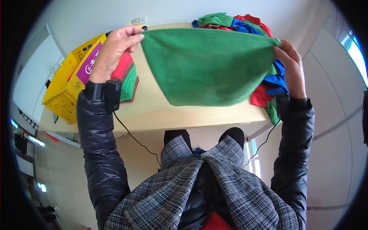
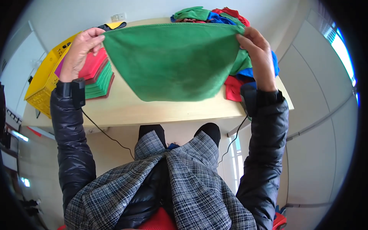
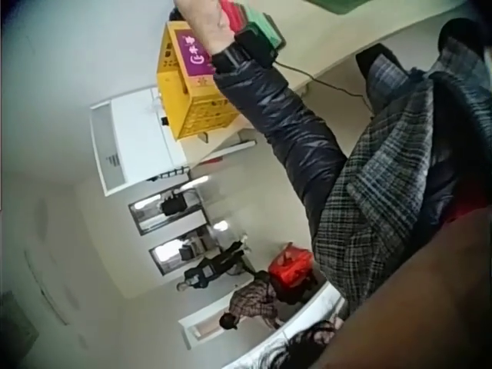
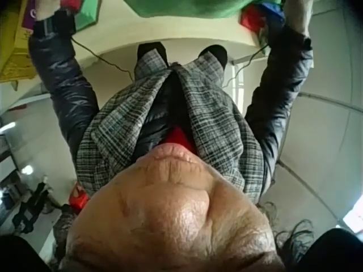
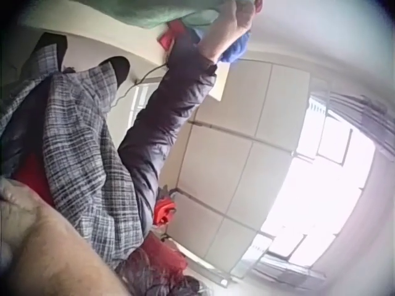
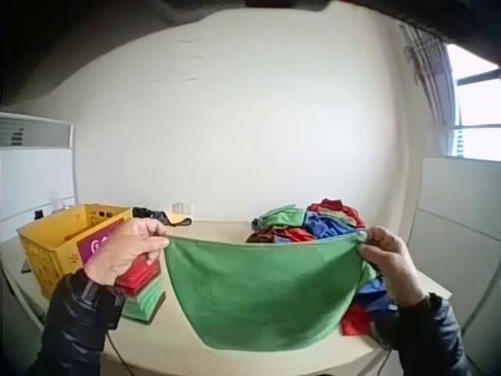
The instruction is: The person picks up a green cloth from a pile, spreads it out on the table, and folds it in half twice by hand. They then place the folded cloth onto a stack of other cloths next to a yellow crate.
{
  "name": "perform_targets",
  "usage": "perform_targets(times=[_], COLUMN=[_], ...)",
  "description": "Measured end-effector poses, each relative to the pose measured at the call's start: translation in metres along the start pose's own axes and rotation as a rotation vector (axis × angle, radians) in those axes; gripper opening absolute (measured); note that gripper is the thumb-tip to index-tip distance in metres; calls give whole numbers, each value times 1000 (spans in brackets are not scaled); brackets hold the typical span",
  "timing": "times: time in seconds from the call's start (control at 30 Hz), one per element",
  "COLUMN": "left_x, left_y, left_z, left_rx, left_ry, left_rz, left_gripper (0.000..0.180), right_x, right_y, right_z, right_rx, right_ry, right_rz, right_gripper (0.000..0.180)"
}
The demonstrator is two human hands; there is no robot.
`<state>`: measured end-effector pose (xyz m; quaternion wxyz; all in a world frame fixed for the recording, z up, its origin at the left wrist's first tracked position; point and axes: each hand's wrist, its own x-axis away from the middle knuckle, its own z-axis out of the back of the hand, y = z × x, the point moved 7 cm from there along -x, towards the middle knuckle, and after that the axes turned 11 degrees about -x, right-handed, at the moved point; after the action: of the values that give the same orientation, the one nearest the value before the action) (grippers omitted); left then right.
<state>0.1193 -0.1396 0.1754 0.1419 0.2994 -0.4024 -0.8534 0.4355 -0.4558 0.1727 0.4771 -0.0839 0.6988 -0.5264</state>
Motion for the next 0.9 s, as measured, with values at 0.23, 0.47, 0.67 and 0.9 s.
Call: perform_targets(times=[0.23,0.47,0.67,0.9], left_x=[-32,-127,-165,-122], left_y=[-9,-64,-73,-250], left_z=[-5,-45,-61,-79], left_rx=[-214,-231,23,157], left_ry=[-20,-86,-6,-53], left_rz=[24,137,-96,108], left_gripper=[15,17,18,11], right_x=[-17,-71,-61,93], right_y=[33,92,31,68], right_z=[0,37,39,-127], right_rx=[83,140,255,658], right_ry=[-162,-136,-1,-306], right_rz=[-42,-82,237,407], right_gripper=[13,11,11,20])
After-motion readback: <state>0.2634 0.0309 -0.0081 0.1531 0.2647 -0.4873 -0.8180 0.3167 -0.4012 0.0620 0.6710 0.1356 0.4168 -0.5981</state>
